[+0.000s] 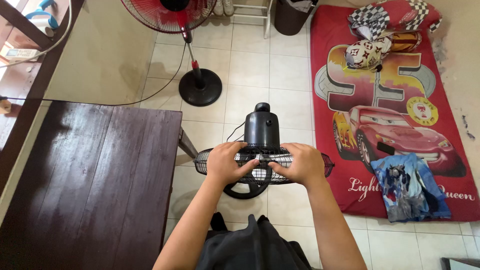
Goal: The person removes the front grille of a standing electric fan, then uses a screwdriver to loosen and remove the fan blades. Screws are placed on a nearby table. The person continues to unscrew and remove additional blade sections, placing them on the table. The video ends with the fan partially disassembled.
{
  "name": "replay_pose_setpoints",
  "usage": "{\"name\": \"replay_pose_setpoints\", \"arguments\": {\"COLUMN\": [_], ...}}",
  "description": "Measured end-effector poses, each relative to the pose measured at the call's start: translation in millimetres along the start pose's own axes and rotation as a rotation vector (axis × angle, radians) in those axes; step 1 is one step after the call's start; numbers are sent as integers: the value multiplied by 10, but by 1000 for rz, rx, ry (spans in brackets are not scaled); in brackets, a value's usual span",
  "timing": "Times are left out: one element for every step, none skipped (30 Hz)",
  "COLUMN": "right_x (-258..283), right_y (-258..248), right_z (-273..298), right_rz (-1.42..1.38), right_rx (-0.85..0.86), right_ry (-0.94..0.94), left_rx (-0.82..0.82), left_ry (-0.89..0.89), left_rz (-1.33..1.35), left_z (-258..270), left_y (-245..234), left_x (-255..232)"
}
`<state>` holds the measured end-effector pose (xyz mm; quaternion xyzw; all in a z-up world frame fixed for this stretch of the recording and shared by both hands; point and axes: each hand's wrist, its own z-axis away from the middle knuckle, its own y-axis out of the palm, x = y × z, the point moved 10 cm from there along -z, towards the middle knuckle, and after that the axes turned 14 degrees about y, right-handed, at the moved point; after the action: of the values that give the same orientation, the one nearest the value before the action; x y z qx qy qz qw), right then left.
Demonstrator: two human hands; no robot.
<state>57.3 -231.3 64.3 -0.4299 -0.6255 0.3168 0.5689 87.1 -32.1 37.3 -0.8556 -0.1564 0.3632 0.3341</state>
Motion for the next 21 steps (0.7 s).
{"name": "replay_pose_setpoints", "arguments": {"right_x": [2, 5, 7, 14, 25, 32, 37, 39, 40, 34, 27, 21, 27, 32, 39, 45, 50, 55, 49, 44, 39], "right_y": [-3, -4, -9, -13, -11, -12, -15, -19, -23, -18, -12, -4, -10, -18, -24, -28, -30, -33, -27, -21, -16], "right_z": [-3, -4, -9, -10, -5, -4, -2, 0, 7, 9, 5, 6, 9, 12, 12, 10, 11, 11, 10, 5, 4], "right_rz": [1, 2, 4, 0, -5, -9, -7, -5, -4, 1, 5, 9, 9, 9, 8, 5, 1, -2, 1, 4, 7], "right_rx": [3, 5, 7, 8, 11, 13, 10, 7, 5, 12, 18, 25, 19, 14, 8, 4, -1, -5, -1, 3, 7], "right_ry": [2, 4, 5, 5, 5, 4, 4, 3, 4, 9, 15, 20, 14, 7, 1, -3, -7, -10, -4, 2, 8], "left_rx": [-6, -13, -21, -13, -6, 1, -1, -2, -3, -2, -2, -1, -1, 0, 0, -1, 0, 0, -1, -2, -3], "left_ry": [9, 17, 27, 18, 7, -3, -1, 0, 2, 1, 0, -1, 0, 1, 3, 1, 0, -2, -1, 0, 1], "left_rz": [-5, -11, -16, -12, -8, -3, -5, -7, -9, -12, -15, -19, -18, -17, -17, -17, -16, -16, -13, -11, -8], "left_z": [0, 0, -7, -11, -7, -4, -2, -1, 3, 4, 0, 0, 1, 3, 1, -1, -2, -2, 0, 2, 4], "left_y": [-11, -22, -33, -29, -28, -25, -28, -29, -29, -26, -22, -20, -19, -19, -22, -24, -24, -24, -25, -26, -26], "left_x": [-14, -27, -40, -32, -21, -11, -13, -16, -22, -23, -21, -20, -22, -24, -24, -21, -19, -15, -15, -15, -15]}}
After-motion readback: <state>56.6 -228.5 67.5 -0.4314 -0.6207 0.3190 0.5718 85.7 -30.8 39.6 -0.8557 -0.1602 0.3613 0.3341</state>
